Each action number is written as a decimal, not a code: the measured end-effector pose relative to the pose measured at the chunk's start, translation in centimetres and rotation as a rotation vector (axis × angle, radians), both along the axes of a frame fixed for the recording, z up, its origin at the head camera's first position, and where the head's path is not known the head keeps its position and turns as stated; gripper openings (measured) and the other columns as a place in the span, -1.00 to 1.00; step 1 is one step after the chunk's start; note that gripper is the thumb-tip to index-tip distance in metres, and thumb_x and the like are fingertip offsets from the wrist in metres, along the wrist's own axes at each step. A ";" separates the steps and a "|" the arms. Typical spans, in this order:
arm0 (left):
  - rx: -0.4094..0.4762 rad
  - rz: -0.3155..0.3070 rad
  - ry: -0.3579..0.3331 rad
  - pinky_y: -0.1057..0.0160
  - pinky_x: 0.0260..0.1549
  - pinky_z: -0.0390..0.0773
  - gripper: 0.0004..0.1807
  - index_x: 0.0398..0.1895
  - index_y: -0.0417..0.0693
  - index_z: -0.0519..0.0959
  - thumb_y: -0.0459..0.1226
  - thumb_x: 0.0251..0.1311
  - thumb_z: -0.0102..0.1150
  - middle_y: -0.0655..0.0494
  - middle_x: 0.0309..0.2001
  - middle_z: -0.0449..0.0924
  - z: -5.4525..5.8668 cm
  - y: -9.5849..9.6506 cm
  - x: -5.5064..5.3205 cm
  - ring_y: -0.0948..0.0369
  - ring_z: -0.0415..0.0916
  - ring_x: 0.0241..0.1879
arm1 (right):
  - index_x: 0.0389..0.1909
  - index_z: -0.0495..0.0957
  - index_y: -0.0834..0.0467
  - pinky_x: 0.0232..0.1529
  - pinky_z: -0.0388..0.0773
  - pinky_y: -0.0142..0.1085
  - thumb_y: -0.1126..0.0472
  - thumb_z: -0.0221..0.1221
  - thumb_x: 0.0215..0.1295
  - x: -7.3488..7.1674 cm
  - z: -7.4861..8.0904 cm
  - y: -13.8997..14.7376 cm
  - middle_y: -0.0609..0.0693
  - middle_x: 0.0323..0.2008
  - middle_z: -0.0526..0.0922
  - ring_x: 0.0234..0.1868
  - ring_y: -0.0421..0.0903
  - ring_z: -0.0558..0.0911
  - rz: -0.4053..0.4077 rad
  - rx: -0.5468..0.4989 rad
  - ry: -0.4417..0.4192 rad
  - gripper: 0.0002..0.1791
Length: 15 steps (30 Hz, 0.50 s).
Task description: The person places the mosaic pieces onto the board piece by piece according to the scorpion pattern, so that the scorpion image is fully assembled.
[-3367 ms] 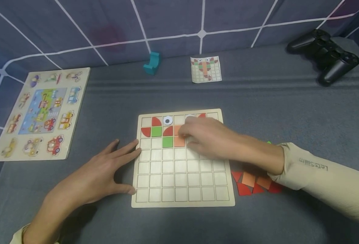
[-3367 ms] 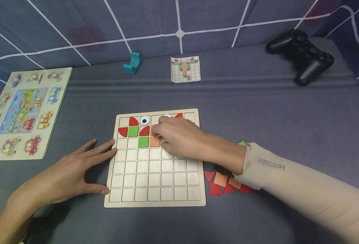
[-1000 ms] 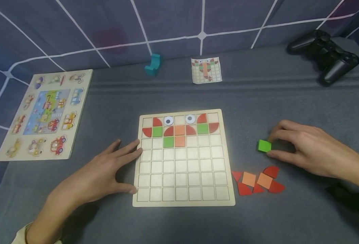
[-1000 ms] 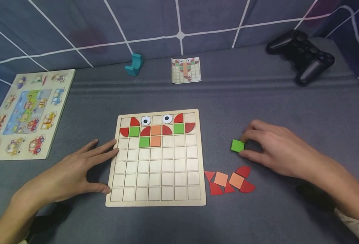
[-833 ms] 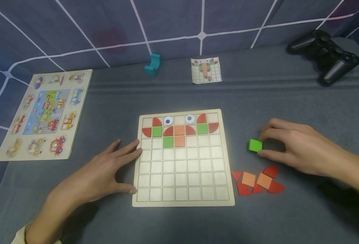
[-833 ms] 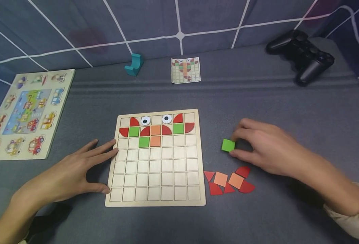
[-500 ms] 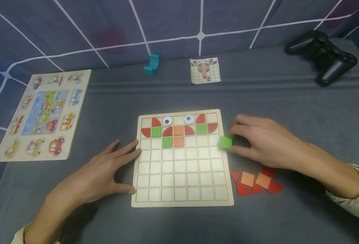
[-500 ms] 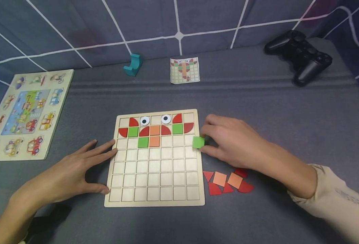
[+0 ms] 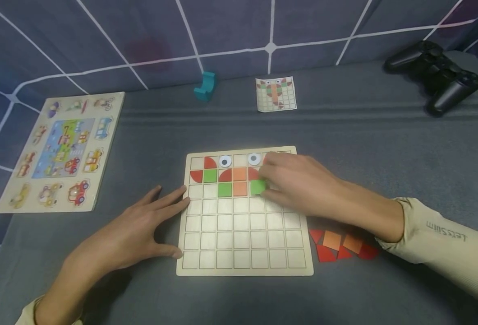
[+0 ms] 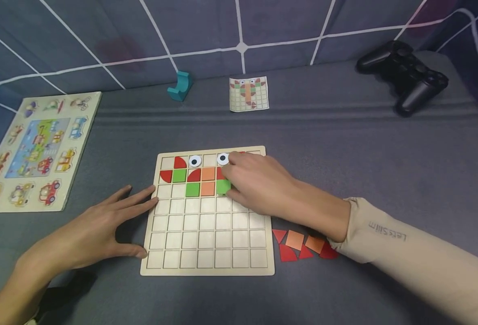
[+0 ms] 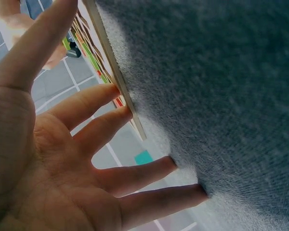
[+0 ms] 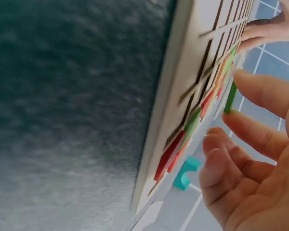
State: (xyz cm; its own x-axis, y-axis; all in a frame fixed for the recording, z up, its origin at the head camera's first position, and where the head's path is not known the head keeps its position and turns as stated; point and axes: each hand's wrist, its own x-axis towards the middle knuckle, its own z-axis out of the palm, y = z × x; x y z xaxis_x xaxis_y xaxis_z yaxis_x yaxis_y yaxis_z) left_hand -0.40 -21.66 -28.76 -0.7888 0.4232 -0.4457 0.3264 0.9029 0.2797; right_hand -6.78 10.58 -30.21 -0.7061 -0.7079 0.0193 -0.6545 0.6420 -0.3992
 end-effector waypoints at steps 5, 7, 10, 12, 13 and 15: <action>-0.004 0.007 -0.004 -0.48 0.08 0.21 0.16 0.48 0.14 0.30 0.31 -0.30 0.47 0.15 0.55 0.02 0.0 0.0 -0.1 -0.40 -0.08 0.41 | -0.33 0.66 0.13 -0.53 0.40 -0.29 0.26 0.35 0.15 -0.4 -0.1 -0.7 -0.09 -0.45 0.46 -0.46 -0.13 0.42 0.003 0.024 -0.034 -0.92; -0.003 0.008 -0.004 -0.48 0.08 0.21 0.17 0.48 0.14 0.31 0.31 -0.31 0.48 0.14 0.55 0.02 -0.1 0.0 -0.1 -0.40 -0.07 0.41 | -0.30 0.67 0.14 -0.54 0.38 -0.30 0.27 0.35 0.14 -0.5 -0.2 -0.9 -0.08 -0.46 0.45 -0.46 -0.13 0.41 0.005 0.034 -0.044 -0.90; -0.002 0.010 -0.003 -0.49 0.08 0.19 0.17 0.48 0.13 0.31 0.31 -0.32 0.48 0.13 0.55 0.02 -0.1 0.0 0.0 -0.41 -0.07 0.40 | -0.28 0.67 0.16 -0.56 0.38 -0.30 0.27 0.35 0.14 -0.6 -0.2 -1.1 -0.07 -0.44 0.46 -0.45 -0.12 0.42 0.006 0.046 -0.050 -0.87; -0.003 0.015 -0.004 -0.49 0.09 0.18 0.18 0.47 0.13 0.31 0.31 -0.33 0.49 0.13 0.55 0.02 -0.2 0.0 -0.1 -0.41 -0.06 0.40 | -0.27 0.68 0.17 -0.56 0.38 -0.31 0.28 0.35 0.13 -0.6 -0.3 -1.1 -0.06 -0.44 0.47 -0.44 -0.12 0.43 0.004 0.048 -0.056 -0.86; -0.004 0.015 -0.003 -0.50 0.09 0.18 0.18 0.47 0.13 0.31 0.31 -0.34 0.48 0.13 0.55 0.02 -0.2 0.1 -0.1 -0.41 -0.06 0.40 | -0.27 0.68 0.17 -0.56 0.39 -0.31 0.28 0.35 0.13 -0.6 -0.3 -1.2 -0.06 -0.43 0.47 -0.44 -0.12 0.44 0.003 0.048 -0.059 -0.86; -0.004 0.015 -0.003 -0.51 0.08 0.17 0.19 0.47 0.13 0.31 0.32 -0.35 0.48 0.12 0.54 0.02 -0.3 0.1 -0.1 -0.41 -0.06 0.40 | -0.26 0.68 0.18 -0.56 0.40 -0.30 0.28 0.36 0.12 -0.6 -0.3 -1.2 -0.06 -0.42 0.48 -0.43 -0.12 0.45 0.003 0.047 -0.062 -0.85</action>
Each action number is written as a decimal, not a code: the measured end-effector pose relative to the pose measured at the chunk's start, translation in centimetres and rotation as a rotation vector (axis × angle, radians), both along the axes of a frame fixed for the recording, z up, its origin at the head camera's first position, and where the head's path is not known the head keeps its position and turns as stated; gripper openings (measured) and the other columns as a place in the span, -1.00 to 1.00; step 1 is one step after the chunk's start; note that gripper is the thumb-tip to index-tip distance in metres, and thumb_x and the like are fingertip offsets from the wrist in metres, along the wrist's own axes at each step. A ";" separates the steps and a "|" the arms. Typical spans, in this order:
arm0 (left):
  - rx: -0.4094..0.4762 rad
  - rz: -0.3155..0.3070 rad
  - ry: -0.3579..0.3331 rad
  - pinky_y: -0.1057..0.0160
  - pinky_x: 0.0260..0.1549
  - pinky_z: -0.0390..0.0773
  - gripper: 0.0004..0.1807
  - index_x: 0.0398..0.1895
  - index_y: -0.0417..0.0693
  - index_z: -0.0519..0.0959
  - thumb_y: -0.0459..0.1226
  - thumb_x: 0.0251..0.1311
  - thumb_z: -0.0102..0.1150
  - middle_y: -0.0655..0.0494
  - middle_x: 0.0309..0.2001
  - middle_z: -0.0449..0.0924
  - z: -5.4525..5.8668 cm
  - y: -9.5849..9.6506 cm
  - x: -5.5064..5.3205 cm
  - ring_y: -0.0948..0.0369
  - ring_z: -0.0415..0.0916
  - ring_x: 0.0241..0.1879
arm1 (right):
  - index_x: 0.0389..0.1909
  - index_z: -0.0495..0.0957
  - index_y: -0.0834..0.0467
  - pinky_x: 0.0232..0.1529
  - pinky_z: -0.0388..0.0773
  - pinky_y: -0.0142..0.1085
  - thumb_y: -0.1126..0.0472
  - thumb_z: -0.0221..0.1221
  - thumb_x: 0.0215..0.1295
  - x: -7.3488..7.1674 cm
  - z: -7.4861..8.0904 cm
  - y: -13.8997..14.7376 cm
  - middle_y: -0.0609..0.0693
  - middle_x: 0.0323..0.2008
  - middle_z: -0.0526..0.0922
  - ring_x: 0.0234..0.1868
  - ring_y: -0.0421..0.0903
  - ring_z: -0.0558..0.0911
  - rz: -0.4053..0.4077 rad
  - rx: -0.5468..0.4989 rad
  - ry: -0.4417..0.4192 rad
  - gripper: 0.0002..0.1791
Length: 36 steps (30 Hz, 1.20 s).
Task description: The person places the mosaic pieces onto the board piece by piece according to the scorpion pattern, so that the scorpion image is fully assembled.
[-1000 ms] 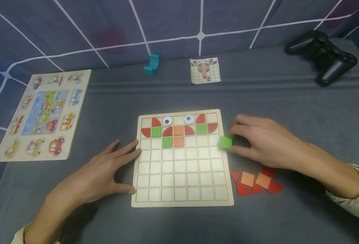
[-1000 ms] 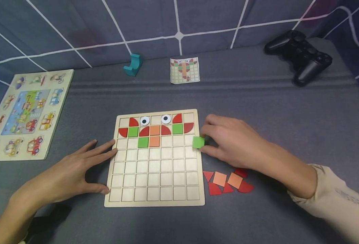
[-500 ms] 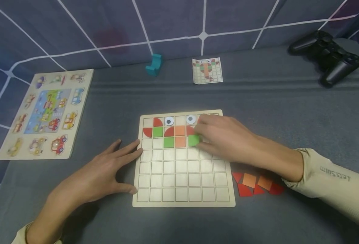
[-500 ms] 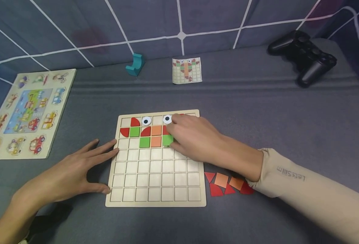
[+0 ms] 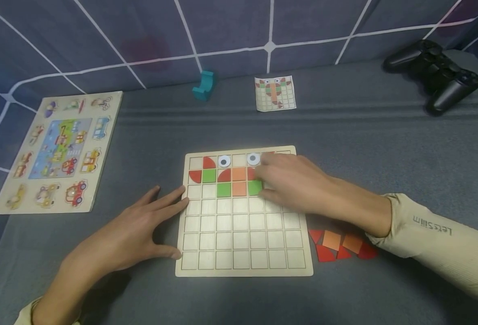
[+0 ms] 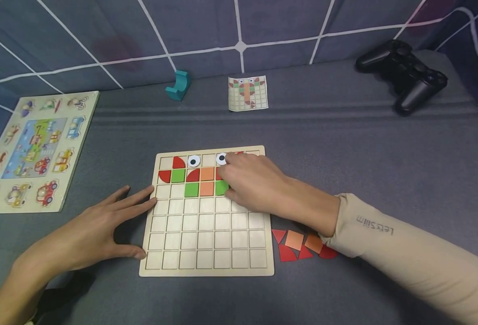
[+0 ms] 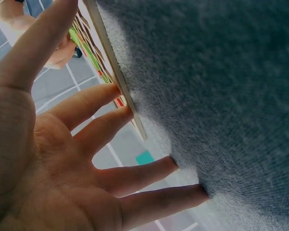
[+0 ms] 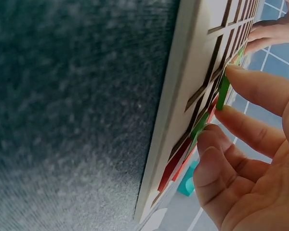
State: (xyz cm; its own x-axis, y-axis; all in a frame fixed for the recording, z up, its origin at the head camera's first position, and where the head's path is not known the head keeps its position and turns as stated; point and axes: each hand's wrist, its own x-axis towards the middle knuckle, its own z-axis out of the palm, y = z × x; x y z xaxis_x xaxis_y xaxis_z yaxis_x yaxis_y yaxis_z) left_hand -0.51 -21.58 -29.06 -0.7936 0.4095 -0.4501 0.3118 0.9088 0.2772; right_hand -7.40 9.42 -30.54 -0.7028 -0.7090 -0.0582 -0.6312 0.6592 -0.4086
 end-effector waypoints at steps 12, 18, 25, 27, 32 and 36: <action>-0.001 -0.007 0.009 -0.51 0.06 0.19 0.18 0.48 0.14 0.31 0.33 -0.33 0.47 0.15 0.55 0.02 0.1 -0.1 0.1 -0.40 -0.06 0.40 | -0.26 0.68 0.18 -0.52 0.43 -0.28 0.32 0.37 0.09 0.0 -0.1 -0.1 -0.04 -0.38 0.51 -0.39 -0.12 0.47 0.010 -0.020 -0.015 -0.83; -0.002 -0.005 0.014 -0.50 0.06 0.20 0.18 0.47 0.14 0.31 0.31 -0.33 0.49 0.13 0.54 0.04 0.1 0.0 0.1 -0.41 -0.05 0.40 | -0.26 0.68 0.17 -0.51 0.43 -0.28 0.34 0.35 0.09 0.0 0.0 -0.1 -0.04 -0.39 0.52 -0.40 -0.12 0.47 0.008 -0.027 -0.022 -0.83; -0.004 0.003 0.003 -0.51 0.04 0.22 0.18 0.46 0.12 0.34 0.33 -0.35 0.48 0.14 0.54 0.05 0.0 0.1 0.0 -0.41 -0.08 0.41 | -0.24 0.69 0.15 -0.48 0.48 -0.24 0.34 0.34 0.09 -0.1 -0.1 0.1 -0.04 -0.36 0.55 -0.35 -0.12 0.51 0.004 -0.010 -0.022 -0.81; -0.006 0.002 0.004 -0.52 0.03 0.22 0.18 0.46 0.13 0.34 0.34 -0.35 0.47 0.14 0.54 0.05 0.0 0.1 0.0 -0.40 -0.08 0.41 | -0.24 0.69 0.15 -0.48 0.47 -0.24 0.35 0.32 0.09 0.0 -0.1 0.2 -0.05 -0.37 0.54 -0.36 -0.12 0.50 0.005 -0.011 -0.019 -0.82; -0.001 0.000 0.006 -0.51 0.04 0.21 0.17 0.46 0.14 0.33 0.34 -0.34 0.46 0.14 0.54 0.05 0.1 0.0 0.1 -0.40 -0.06 0.40 | -0.22 0.70 0.15 -0.41 0.50 -0.21 0.34 0.30 0.11 0.6 0.2 1.3 -0.04 -0.33 0.55 -0.36 -0.12 0.53 0.003 -0.033 -0.025 -0.81; 0.008 -0.001 0.006 -0.51 0.06 0.19 0.16 0.47 0.15 0.32 0.33 -0.32 0.46 0.15 0.54 0.03 0.1 -0.1 0.1 -0.41 -0.05 0.40 | -0.18 0.70 0.12 -0.27 0.52 -0.21 0.28 0.35 0.14 1.7 0.3 2.9 -0.10 -0.28 0.56 -0.32 -0.17 0.54 -0.013 -0.063 -0.093 -0.80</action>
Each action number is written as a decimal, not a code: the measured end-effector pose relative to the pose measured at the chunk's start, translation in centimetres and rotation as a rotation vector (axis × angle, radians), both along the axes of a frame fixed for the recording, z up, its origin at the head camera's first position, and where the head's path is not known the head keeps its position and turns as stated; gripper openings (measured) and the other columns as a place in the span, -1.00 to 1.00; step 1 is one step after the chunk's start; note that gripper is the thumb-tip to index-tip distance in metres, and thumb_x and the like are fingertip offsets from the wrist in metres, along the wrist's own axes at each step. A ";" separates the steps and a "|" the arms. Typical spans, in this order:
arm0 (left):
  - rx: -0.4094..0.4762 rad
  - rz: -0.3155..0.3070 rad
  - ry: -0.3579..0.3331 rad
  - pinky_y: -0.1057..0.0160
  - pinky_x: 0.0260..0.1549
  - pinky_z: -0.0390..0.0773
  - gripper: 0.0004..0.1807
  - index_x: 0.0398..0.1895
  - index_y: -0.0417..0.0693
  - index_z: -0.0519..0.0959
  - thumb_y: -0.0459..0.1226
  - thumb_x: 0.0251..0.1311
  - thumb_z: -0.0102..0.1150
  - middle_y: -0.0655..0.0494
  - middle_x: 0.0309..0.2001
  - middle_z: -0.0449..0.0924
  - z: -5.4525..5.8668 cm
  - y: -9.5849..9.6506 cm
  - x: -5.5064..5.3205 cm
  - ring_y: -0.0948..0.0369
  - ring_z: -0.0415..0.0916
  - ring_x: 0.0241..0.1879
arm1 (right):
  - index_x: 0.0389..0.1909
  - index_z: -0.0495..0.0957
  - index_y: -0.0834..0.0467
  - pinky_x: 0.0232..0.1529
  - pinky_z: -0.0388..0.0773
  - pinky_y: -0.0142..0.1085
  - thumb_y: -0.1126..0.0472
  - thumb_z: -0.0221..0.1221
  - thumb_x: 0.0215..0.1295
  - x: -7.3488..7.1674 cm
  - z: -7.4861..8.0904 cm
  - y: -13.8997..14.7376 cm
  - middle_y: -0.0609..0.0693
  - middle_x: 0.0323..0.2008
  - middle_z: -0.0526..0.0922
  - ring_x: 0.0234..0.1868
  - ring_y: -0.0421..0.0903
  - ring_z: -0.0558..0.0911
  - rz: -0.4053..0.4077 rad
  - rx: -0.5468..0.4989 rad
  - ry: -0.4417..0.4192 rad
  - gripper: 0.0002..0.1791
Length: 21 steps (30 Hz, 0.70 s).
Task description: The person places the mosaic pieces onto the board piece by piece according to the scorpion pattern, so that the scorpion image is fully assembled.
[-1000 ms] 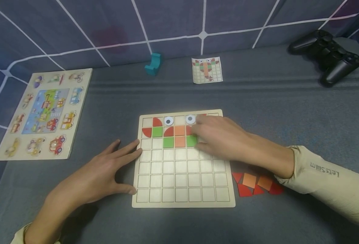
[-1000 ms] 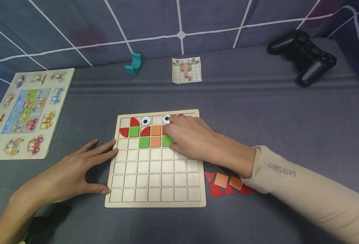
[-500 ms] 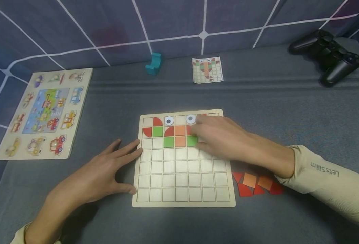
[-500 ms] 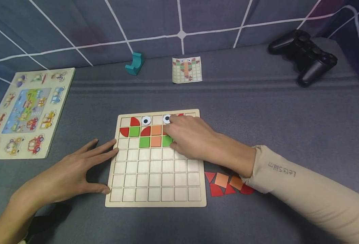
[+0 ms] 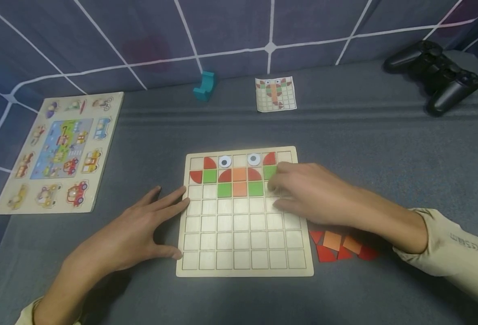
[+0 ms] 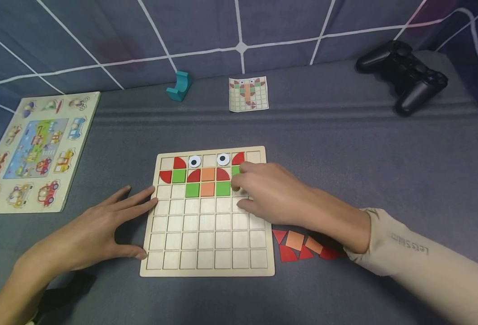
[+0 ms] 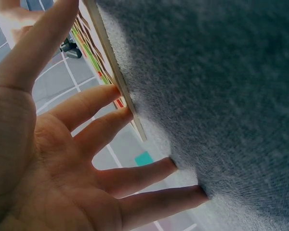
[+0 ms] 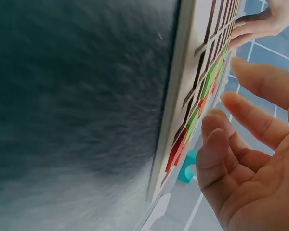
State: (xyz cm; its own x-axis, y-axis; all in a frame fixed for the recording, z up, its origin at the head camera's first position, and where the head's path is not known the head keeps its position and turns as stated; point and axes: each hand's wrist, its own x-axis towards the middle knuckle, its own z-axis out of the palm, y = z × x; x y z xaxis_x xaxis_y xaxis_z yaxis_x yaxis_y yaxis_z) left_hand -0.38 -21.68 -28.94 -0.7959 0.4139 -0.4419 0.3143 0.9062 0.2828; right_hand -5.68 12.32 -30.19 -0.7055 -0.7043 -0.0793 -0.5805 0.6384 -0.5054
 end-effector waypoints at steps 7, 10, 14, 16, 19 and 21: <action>0.002 -0.009 0.005 -0.50 0.06 0.20 0.16 0.47 0.15 0.31 0.32 -0.30 0.47 0.16 0.54 0.02 0.1 0.0 0.0 -0.41 -0.04 0.40 | -0.21 0.68 -0.01 -0.31 0.52 -0.29 0.25 0.43 0.10 2.2 -0.2 3.1 -0.23 -0.29 0.55 -0.38 -0.30 0.48 -0.009 -0.047 -0.058 -0.77; -0.001 -0.008 0.003 -0.51 0.05 0.20 0.16 0.47 0.16 0.31 0.33 -0.30 0.45 0.16 0.54 0.03 0.1 0.0 0.0 -0.41 -0.04 0.39 | -0.18 0.68 -0.01 -0.36 0.51 -0.34 0.23 0.45 0.07 3.1 -0.5 4.1 -0.26 -0.28 0.54 -0.41 -0.34 0.47 -0.022 -0.041 -0.070 -0.73; 0.000 -0.006 0.001 -0.51 0.06 0.19 0.15 0.47 0.16 0.32 0.34 -0.30 0.45 0.16 0.54 0.03 0.1 0.0 0.0 -0.41 -0.04 0.40 | -0.21 0.66 -0.05 -0.46 0.43 -0.42 0.22 0.45 0.08 4.3 -0.9 5.2 -0.32 -0.33 0.48 -0.46 -0.38 0.41 -0.007 -0.049 -0.071 -0.74; 0.001 -0.004 0.000 -0.51 0.06 0.19 0.15 0.47 0.16 0.32 0.34 -0.30 0.44 0.17 0.54 0.02 0.1 0.0 0.0 -0.40 -0.04 0.40 | -0.22 0.65 -0.08 -0.51 0.38 -0.44 0.22 0.44 0.09 4.8 -1.0 5.8 -0.34 -0.36 0.44 -0.49 -0.40 0.38 0.005 -0.061 -0.069 -0.75; 0.001 -0.005 0.001 -0.51 0.06 0.19 0.15 0.47 0.15 0.31 0.34 -0.29 0.45 0.17 0.55 0.02 0.1 0.0 0.0 -0.40 -0.04 0.40 | -0.22 0.66 -0.12 -0.55 0.34 -0.46 0.25 0.43 0.09 5.5 -1.1 6.5 -0.37 -0.39 0.41 -0.51 -0.41 0.36 0.003 -0.076 -0.061 -0.72; 0.000 -0.004 0.001 -0.51 0.06 0.19 0.16 0.47 0.14 0.31 0.33 -0.30 0.45 0.18 0.55 0.02 0.1 0.0 0.0 -0.41 -0.04 0.40 | -0.20 0.67 -0.13 -0.55 0.34 -0.47 0.27 0.43 0.08 5.8 -1.2 6.9 -0.39 -0.40 0.39 -0.51 -0.42 0.36 0.006 -0.086 -0.049 -0.70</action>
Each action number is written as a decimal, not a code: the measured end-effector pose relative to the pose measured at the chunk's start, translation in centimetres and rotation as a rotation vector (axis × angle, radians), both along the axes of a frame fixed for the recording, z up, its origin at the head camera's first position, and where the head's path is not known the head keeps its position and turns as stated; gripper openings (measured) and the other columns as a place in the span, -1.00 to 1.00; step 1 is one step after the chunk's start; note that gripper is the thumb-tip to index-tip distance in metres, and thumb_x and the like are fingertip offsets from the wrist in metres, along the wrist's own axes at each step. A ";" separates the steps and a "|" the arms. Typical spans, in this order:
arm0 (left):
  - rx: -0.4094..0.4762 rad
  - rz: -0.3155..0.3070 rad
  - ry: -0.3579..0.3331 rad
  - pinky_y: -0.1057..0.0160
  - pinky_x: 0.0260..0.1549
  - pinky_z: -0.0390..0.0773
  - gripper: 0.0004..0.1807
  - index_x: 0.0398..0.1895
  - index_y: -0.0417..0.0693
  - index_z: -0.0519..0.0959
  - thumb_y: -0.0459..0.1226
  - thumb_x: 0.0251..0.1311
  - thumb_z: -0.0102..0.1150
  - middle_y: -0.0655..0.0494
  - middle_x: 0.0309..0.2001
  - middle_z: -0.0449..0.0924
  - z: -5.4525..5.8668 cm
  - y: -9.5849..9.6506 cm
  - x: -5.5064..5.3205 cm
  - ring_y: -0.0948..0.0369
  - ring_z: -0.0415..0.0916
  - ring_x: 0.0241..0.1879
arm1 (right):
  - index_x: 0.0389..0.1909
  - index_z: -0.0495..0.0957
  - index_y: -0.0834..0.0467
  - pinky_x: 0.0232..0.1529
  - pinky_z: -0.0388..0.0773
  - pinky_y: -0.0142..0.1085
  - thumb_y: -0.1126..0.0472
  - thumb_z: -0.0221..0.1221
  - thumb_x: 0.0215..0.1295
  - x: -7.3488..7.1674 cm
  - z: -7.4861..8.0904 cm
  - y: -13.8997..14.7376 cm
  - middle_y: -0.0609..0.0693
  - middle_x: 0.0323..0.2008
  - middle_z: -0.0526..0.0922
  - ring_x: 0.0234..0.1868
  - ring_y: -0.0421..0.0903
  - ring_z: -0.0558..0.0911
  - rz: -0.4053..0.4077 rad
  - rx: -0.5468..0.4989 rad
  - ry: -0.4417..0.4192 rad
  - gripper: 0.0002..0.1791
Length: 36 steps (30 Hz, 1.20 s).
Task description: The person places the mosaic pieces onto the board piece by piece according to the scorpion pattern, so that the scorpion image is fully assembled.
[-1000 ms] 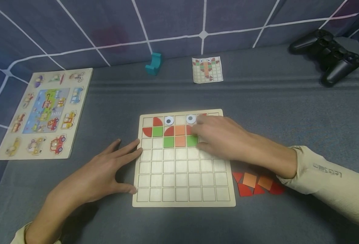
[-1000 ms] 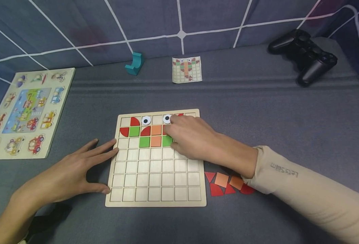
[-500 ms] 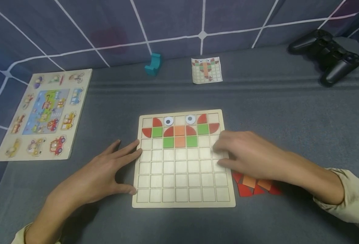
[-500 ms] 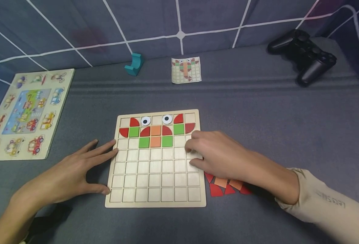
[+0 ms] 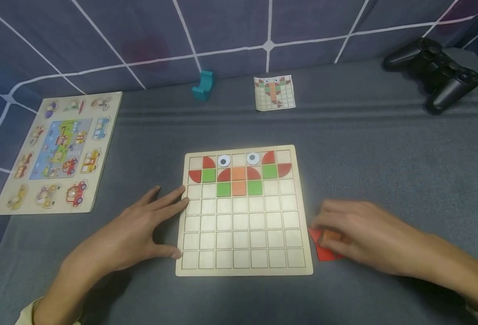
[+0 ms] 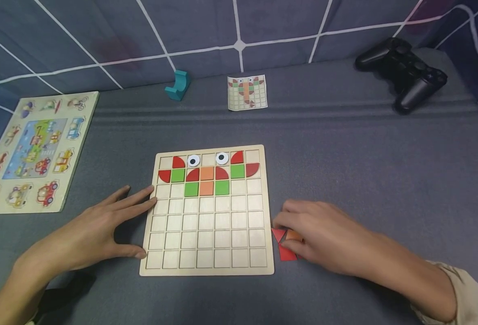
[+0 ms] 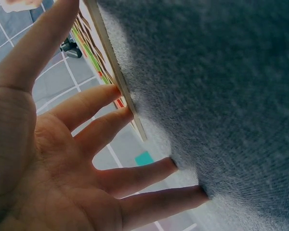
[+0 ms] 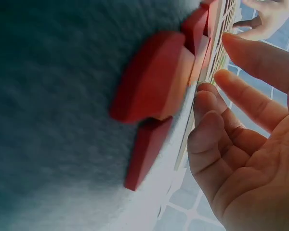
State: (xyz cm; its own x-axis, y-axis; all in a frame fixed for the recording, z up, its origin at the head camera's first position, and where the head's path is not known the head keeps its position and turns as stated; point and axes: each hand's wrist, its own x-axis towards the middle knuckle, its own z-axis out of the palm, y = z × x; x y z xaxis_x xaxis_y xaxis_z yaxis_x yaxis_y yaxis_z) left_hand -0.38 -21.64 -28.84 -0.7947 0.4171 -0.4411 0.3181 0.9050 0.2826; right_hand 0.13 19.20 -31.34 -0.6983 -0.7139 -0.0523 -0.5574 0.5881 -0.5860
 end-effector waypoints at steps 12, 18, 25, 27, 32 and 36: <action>-0.001 0.003 -0.001 -0.51 0.07 0.18 0.17 0.47 0.13 0.32 0.33 -0.31 0.46 0.17 0.55 0.01 -0.1 0.1 0.0 -0.41 -0.05 0.40 | -0.16 0.63 -0.14 -0.48 0.35 -0.47 0.26 0.47 0.02 0.8 -0.7 0.5 -0.41 -0.35 0.38 -0.44 -0.42 0.35 0.026 -0.036 0.053 -0.62; -0.009 0.006 -0.009 -0.51 0.07 0.17 0.18 0.48 0.13 0.31 0.33 -0.32 0.46 0.16 0.55 0.00 -0.1 0.1 -0.1 -0.41 -0.06 0.40 | -0.13 0.64 -0.14 -0.47 0.34 -0.51 0.23 0.53 -0.14 1.7 -0.5 0.1 -0.39 -0.31 0.37 -0.40 -0.43 0.34 0.083 -0.054 0.120 -0.51; -0.017 0.012 -0.016 -0.51 0.08 0.16 0.18 0.48 0.14 0.31 0.33 -0.32 0.47 0.16 0.55 -0.01 -0.1 0.1 -0.1 -0.40 -0.08 0.41 | -0.13 0.59 -0.14 -0.41 0.51 -0.37 0.31 0.51 -0.17 2.0 -1.1 -0.1 -0.35 -0.21 0.48 -0.25 -0.36 0.49 0.161 -0.078 0.140 -0.47; -0.018 0.013 -0.018 -0.52 0.08 0.16 0.18 0.47 0.13 0.31 0.32 -0.33 0.47 0.14 0.55 0.00 -0.1 0.2 -0.1 -0.41 -0.08 0.41 | -0.13 0.59 -0.15 -0.43 0.49 -0.37 0.35 0.48 -0.13 1.9 -1.2 -0.1 -0.34 -0.20 0.48 -0.26 -0.35 0.46 0.160 -0.077 0.130 -0.47; -0.021 0.013 -0.017 -0.51 0.08 0.17 0.18 0.47 0.13 0.32 0.32 -0.33 0.48 0.13 0.55 0.01 -0.1 0.2 -0.1 -0.41 -0.08 0.41 | -0.15 0.59 -0.16 -0.44 0.45 -0.42 0.39 0.46 -0.07 1.7 -1.3 0.0 -0.36 -0.24 0.47 -0.30 -0.37 0.42 0.134 -0.094 0.097 -0.50; -0.024 0.014 -0.018 -0.51 0.08 0.16 0.18 0.47 0.13 0.32 0.32 -0.33 0.48 0.12 0.55 0.01 -0.1 0.2 -0.1 -0.41 -0.08 0.41 | -0.17 0.61 -0.16 -0.43 0.46 -0.42 0.37 0.46 -0.04 1.5 -1.3 0.0 -0.38 -0.28 0.47 -0.33 -0.39 0.41 0.117 -0.085 0.064 -0.54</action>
